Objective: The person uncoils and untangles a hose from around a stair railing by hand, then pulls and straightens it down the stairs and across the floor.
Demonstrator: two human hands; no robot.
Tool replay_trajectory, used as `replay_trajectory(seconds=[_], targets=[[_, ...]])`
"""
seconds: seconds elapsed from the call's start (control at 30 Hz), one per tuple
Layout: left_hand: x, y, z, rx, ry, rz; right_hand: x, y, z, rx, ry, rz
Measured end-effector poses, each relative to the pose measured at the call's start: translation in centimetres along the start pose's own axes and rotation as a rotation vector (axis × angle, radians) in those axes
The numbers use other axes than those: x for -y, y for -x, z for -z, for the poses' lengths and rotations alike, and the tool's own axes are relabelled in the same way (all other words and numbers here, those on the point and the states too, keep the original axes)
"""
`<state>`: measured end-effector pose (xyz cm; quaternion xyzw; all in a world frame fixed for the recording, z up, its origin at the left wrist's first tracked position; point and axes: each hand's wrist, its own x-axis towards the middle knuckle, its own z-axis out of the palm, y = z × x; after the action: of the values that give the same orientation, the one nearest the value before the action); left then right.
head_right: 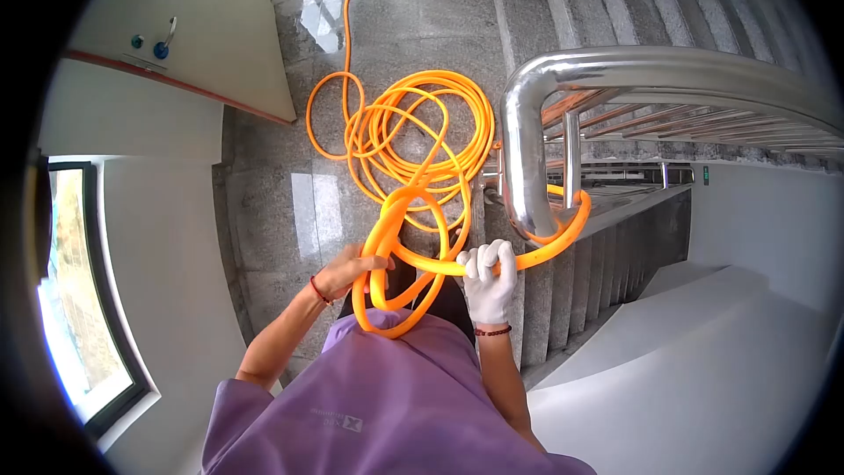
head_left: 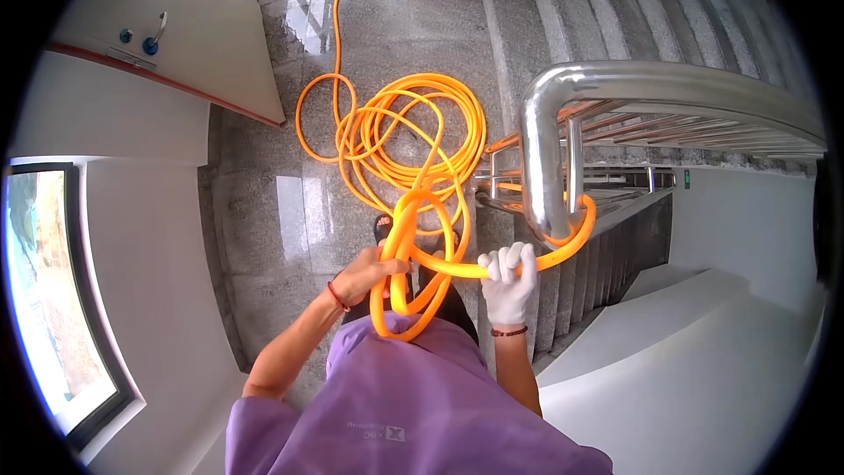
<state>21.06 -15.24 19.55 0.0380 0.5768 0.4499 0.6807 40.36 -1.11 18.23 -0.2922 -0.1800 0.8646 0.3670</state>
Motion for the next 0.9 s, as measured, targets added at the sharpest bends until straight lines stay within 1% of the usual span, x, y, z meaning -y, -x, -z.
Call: replay_trajectory(seconds=[0.03, 0.07, 0.1, 0.13, 0.17, 0.2, 0.23, 0.27, 0.3, 0.33, 0.37, 0.43, 0.47, 0.5, 0.53, 0.57, 0.6, 0.67, 0.7, 0.73, 0.77, 0.8, 0.83, 0.87, 0.9], targets=[[-0.7, 1.4, 1.1, -0.108, 0.037, -0.017, 0.1, -0.3, -0.3, 0.022, -0.069, -0.007], [-1.6, 2.8, 2.7, -0.148, 0.101, -0.109, 0.4, -0.5, -0.3, 0.118, -0.188, -0.049], [-4.2, 5.1, 3.0, -0.184, 0.127, -0.202, 0.9, -0.3, -0.2, 0.211, -0.31, -0.089], [-6.0, 7.4, 4.0, -0.206, 0.098, -0.295, 2.2, 0.8, -1.6, 0.162, -0.424, -0.123], [-8.0, 10.2, 4.5, -0.211, 0.082, -0.388, 3.9, 1.9, -2.0, 0.182, -0.566, -0.157], [-9.4, 12.8, 4.8, -0.292, -0.007, -0.519, 6.6, 3.1, -2.4, 0.256, -0.703, -0.193], [-11.0, 16.1, 5.6, -0.259, -0.057, -0.607, 9.0, 4.2, -2.5, 0.31, -0.798, -0.175], [-11.5, 19.0, 7.6, -0.236, 0.038, -0.738, 10.8, 4.8, -2.6, 0.413, -0.868, -0.111], [-11.6, 21.7, 10.1, -0.162, 0.21, -0.837, 11.9, 5.0, -1.6, 0.466, -0.846, -0.087], [-12.0, 23.8, 11.3, -0.045, 0.273, -0.898, 11.0, 4.0, -2.7, 0.436, -0.908, -0.066], [-11.4, 25.0, 12.4, 0.015, 0.288, -0.963, 9.5, 3.2, -4.1, 0.4, -0.973, -0.041], [-9.1, 24.7, 11.8, -0.052, 0.285, -1.042, 2.6, 0.5, -9.8, 0.399, -0.988, -0.086], [-7.5, 23.3, 10.8, -0.251, 0.167, -0.997, -2.5, 0.6, -13.5, 0.308, -0.692, -0.027], [-6.9, 21.2, 9.0, -0.379, 0.07, -0.859, -6.1, 0.3, -16.1, 0.215, -0.393, 0.033], [-6.3, 18.6, 7.9, -0.36, 0.134, -0.706, -7.5, -1.8, -16.8, 0.257, -0.312, 0.066], [-5.6, 16.0, 7.4, -0.304, 0.214, -0.607, -8.6, -3.6, -16.9, 0.299, -0.228, 0.1], [-4.8, 13.4, 7.3, -0.214, 0.297, -0.56, -7.5, -5.5, -15.0, 0.379, -0.284, 0.091], [-4.8, 9.3, 6.8, -0.098, 0.264, -0.535, -4.0, -4.1, -14.3, 0.318, -0.236, 0.075], [-5.5, 8.1, 7.2, -0.035, 0.284, -0.506, -2.2, -2.9, -13.7, 0.315, -0.283, 0.08], [-6.2, 6.9, 7.5, 0.021, 0.228, -0.523, -0.5, -1.1, -13.3, 0.297, -0.298, 0.095], [-6.8, 5.4, 7.3, 0.091, 0.171, -0.551, 0.5, 0.9, -13.6, 0.162, -0.349, 0.151], [-7.6, 4.8, 5.3, 0.144, 0.142, -0.522, 1.0, 2.6, -12.8, 0.138, -0.32, 0.202], [-8.3, 4.3, 2.4, 0.194, 0.109, -0.495, 1.2, 4.2, -11.6, 0.223, -0.561, 0.173], [-6.5, 2.6, -0.5, 0.274, 0.026, -0.499, 1.2, 5.1, -10.6, 0.269, -0.67, 0.185], [-5.3, 2.0, -3.7, 0.262, -0.086, -0.754, 1.2, 6.0, -9.6, 0.317, -0.78, 0.193]])
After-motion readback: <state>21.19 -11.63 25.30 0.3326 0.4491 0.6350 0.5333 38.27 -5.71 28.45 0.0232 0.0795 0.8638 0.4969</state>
